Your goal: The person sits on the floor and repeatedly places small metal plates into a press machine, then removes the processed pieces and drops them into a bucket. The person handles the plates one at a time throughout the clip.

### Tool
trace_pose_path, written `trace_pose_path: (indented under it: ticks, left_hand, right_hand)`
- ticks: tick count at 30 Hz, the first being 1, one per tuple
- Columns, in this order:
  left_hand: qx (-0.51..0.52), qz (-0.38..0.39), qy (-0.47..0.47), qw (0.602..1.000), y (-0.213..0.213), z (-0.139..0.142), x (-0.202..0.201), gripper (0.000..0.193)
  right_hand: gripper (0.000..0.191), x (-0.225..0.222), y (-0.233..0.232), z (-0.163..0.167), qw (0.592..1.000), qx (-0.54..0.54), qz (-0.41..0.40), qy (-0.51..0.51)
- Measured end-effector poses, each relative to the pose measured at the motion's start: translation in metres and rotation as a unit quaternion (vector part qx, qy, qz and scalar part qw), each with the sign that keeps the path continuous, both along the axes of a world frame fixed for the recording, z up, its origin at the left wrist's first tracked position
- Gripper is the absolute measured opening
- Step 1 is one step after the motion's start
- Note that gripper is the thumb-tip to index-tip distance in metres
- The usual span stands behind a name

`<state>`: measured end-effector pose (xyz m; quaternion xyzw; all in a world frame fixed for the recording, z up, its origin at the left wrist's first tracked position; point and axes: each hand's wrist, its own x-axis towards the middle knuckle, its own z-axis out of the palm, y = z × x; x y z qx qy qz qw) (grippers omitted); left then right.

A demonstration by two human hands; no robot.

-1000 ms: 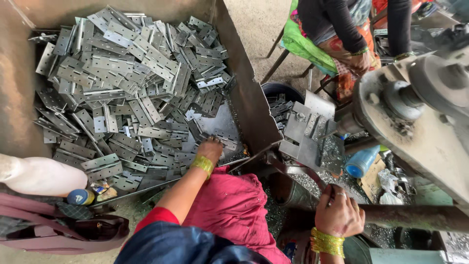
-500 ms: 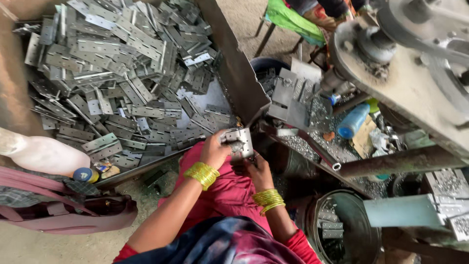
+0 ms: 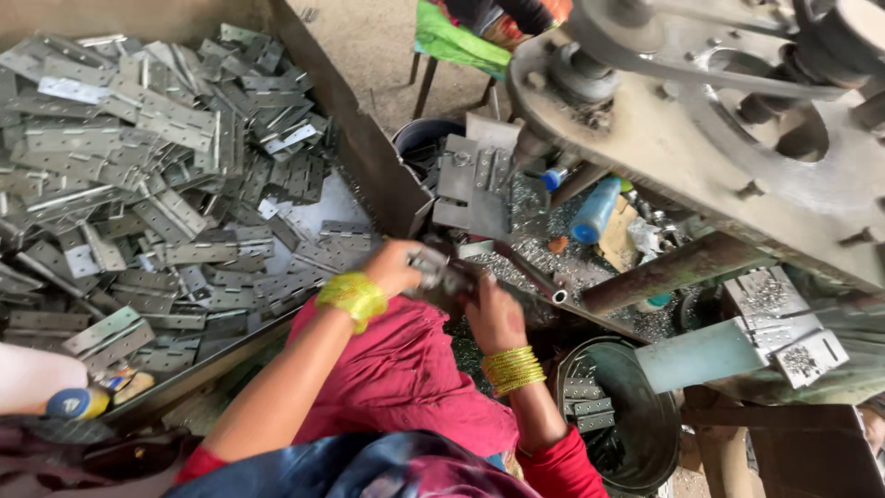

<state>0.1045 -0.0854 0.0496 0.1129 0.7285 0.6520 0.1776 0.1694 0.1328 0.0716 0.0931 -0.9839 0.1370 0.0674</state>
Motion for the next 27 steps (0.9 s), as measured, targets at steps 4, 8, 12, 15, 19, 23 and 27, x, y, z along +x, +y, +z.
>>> trace_pose_path:
  ticks: [4, 8, 12, 15, 19, 23, 27]
  left_hand:
    - [-0.23, 0.104, 0.348, 0.903, 0.076, 0.014, -0.041, 0.026]
    - [-0.482, 0.118, 0.48, 0.723, 0.147, -0.018, -0.035, 0.03]
    - [-0.404, 0.173, 0.553, 0.708, 0.163, -0.043, -0.037, 0.032]
    - [-0.317, 0.161, 0.441, 0.824, 0.158, -0.037, -0.044, 0.058]
    - [-0.532, 0.027, 0.297, 0.793, 0.151, -0.01, -0.051, 0.024]
    - [-0.612, -0.005, 0.328, 0.72, 0.146, 0.01, -0.07, 0.027]
    - [-0.618, 0.072, 0.399, 0.673, 0.148, 0.015, -0.086, 0.03]
  right_hand:
    - [0.066, -0.011, 0.03, 0.065, 0.959, 0.016, -0.02, 0.282]
    - [0.038, -0.005, 0.037, 0.08, 0.983, 0.092, -0.125, 0.099]
    - [0.026, 0.008, 0.046, 0.051, 0.978, 0.1, -0.173, -0.063]
    - [0.028, 0.007, 0.059, 0.028, 0.981, 0.104, -0.14, -0.089]
    - [0.025, -0.015, 0.066, 0.015, 0.986, 0.117, -0.082, -0.09]
    - [0.032, -0.027, 0.063, 0.015, 0.979, 0.09, -0.095, -0.159]
    - [0.048, -0.022, 0.063, 0.015, 0.983, 0.053, -0.086, -0.156]
